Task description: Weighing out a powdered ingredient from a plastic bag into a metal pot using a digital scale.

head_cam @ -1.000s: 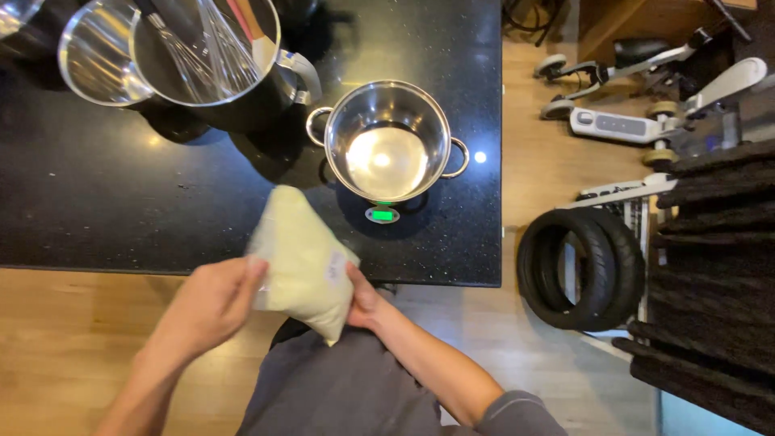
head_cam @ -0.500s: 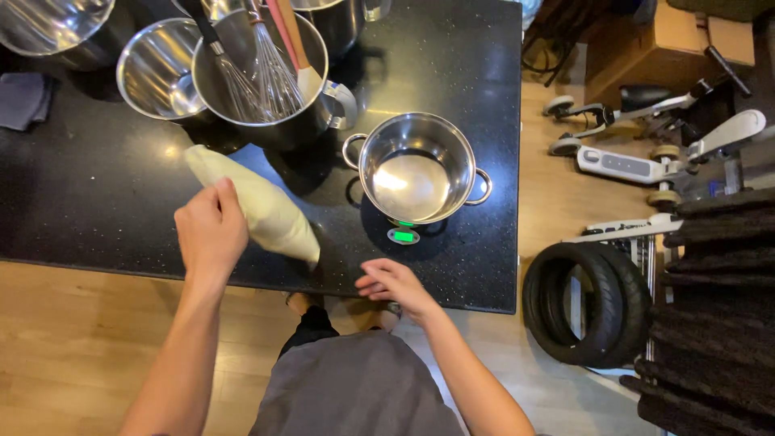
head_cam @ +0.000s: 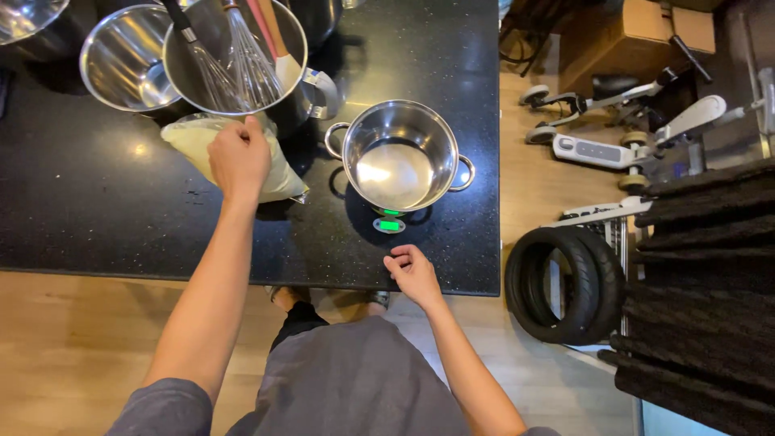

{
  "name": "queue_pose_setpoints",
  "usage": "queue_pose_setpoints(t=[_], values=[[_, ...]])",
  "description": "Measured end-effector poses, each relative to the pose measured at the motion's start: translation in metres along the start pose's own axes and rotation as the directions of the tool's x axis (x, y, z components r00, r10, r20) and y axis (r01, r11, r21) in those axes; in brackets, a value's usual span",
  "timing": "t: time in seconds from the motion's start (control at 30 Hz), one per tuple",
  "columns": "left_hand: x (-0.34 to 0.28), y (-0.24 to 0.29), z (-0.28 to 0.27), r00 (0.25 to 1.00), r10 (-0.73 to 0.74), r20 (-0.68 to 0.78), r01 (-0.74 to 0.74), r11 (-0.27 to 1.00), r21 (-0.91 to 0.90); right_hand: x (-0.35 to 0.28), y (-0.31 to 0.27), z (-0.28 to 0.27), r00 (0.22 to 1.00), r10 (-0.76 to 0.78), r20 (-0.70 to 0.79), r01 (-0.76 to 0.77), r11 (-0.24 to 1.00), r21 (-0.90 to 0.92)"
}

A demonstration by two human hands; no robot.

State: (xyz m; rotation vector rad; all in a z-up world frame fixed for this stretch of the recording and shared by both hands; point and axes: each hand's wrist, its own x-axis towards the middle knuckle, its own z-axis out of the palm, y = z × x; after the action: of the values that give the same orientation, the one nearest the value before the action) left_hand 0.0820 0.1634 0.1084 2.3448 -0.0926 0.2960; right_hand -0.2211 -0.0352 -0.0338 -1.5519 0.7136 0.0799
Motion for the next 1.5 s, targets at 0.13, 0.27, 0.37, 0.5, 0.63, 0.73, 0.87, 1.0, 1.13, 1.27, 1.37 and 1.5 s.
queue_pose_setpoints(t=[0.13,0.27,0.37,0.5,0.63,0.73,0.87,1.0,1.13,1.27,1.37,1.5], values=[[-0.001,0.004,-0.010,0.998,-0.034,0.058,0.034,0.999,-0.001,0.006,0.004,-0.010,0.981,-0.096,-0.168,0.072,0.987,-0.143],[-0.011,0.016,-0.024,0.996,-0.044,0.078,0.045,0.999,-0.012,0.018,0.001,-0.028,0.950,-0.155,-0.271,0.119,0.982,-0.147],[-0.030,0.024,-0.033,0.985,-0.105,0.137,0.107,0.994,-0.007,0.016,-0.007,-0.034,0.943,-0.186,-0.276,0.123,0.965,-0.231],[-0.053,0.004,-0.033,0.991,-0.043,0.123,0.045,0.999,-0.011,0.007,-0.010,-0.032,0.926,-0.289,-0.244,0.185,0.909,-0.373],[-0.052,-0.018,-0.036,0.997,-0.041,0.064,0.048,0.993,-0.106,0.000,-0.015,-0.035,0.908,-0.384,-0.166,0.273,0.845,-0.460],[-0.040,-0.024,-0.041,1.000,-0.019,0.012,0.021,0.993,-0.113,0.003,-0.016,-0.037,0.916,-0.378,-0.133,0.279,0.839,-0.467],[-0.016,-0.003,-0.049,0.955,-0.244,0.169,0.289,0.894,-0.343,0.008,-0.018,-0.041,0.927,-0.357,-0.114,0.258,0.828,-0.499],[0.015,-0.021,-0.032,0.858,-0.443,0.261,0.506,0.641,-0.578,0.009,-0.016,-0.041,0.930,-0.350,-0.109,0.260,0.840,-0.477],[0.037,-0.035,-0.019,0.738,-0.533,0.413,0.672,0.536,-0.511,0.013,-0.010,-0.042,0.929,-0.349,-0.127,0.266,0.864,-0.427],[0.052,-0.052,-0.008,0.689,-0.472,0.550,0.724,0.480,-0.495,0.011,-0.003,-0.043,0.919,-0.368,-0.141,0.289,0.872,-0.394],[0.050,-0.054,-0.009,0.754,-0.417,0.507,0.653,0.559,-0.511,0.012,-0.003,-0.044,0.920,-0.366,-0.142,0.290,0.878,-0.381],[0.047,-0.047,-0.017,0.793,-0.360,0.491,0.595,0.630,-0.499,0.011,-0.002,-0.046,0.922,-0.358,-0.145,0.280,0.877,-0.390]])
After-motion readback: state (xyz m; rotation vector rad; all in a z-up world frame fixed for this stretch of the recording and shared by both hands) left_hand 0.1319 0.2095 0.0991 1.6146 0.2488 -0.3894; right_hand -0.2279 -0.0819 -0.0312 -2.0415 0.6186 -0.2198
